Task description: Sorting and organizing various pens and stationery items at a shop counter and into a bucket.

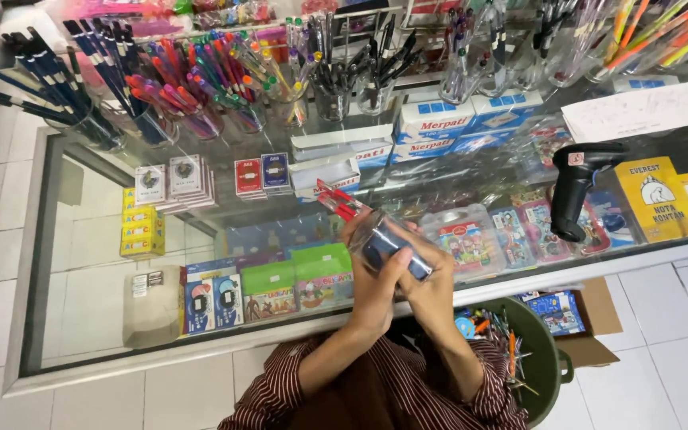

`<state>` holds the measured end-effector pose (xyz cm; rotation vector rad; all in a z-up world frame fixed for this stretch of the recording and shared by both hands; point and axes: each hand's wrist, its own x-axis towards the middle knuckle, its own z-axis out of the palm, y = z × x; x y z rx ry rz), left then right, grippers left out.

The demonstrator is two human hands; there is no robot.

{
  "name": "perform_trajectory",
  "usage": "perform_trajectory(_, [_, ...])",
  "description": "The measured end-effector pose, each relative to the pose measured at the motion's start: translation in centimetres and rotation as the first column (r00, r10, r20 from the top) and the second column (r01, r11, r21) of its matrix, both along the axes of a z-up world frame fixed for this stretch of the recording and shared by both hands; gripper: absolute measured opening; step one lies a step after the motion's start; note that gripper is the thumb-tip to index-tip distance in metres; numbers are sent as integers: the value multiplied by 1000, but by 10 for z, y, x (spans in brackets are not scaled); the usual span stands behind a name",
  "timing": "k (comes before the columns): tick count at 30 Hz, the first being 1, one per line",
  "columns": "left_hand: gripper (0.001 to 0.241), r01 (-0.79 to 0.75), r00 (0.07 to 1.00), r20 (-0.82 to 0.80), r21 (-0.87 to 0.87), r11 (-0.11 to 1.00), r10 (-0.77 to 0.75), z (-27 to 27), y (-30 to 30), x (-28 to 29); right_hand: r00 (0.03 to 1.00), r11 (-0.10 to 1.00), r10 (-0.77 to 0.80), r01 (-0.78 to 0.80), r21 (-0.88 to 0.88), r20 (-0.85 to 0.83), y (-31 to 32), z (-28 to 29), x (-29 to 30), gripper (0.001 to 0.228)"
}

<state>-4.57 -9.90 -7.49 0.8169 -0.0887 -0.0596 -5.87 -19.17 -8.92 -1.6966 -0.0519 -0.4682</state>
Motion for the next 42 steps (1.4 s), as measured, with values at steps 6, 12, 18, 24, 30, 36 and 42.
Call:
perform_trajectory(6, [78,70,995,77,-42,997,-67,10,10,-6,982,982,187,-187,16,1,-11,7,-11,44])
perform_trajectory(12, [76,82,990,115,-8,997,-81,14,13,-10,954,962,219,-176,-208,205,-13,-2,-13,42])
perform_trajectory(18, [70,100,991,-85,-18,995,-101,22,13,1,937,821,297,-151,-551,185,-16,38,-6,48])
perform_trajectory(24, [46,214,848,-446,-209,954,-288,-28,16,17,943,529,315,-77,-845,111,-24,38,-5,46])
perform_trajectory(30, [38,197,672,-617,-385,901,-411,-51,19,15,911,661,378,-141,-737,164,-50,44,-16,36])
perform_trajectory(36, [51,72,720,-528,-589,805,-451,-18,54,28,985,858,-98,154,-489,139,-86,45,-26,26])
perform_trajectory(42, [52,-30,655,-519,-744,668,-549,-25,58,33,910,217,-367,286,-933,193,-89,20,13,50])
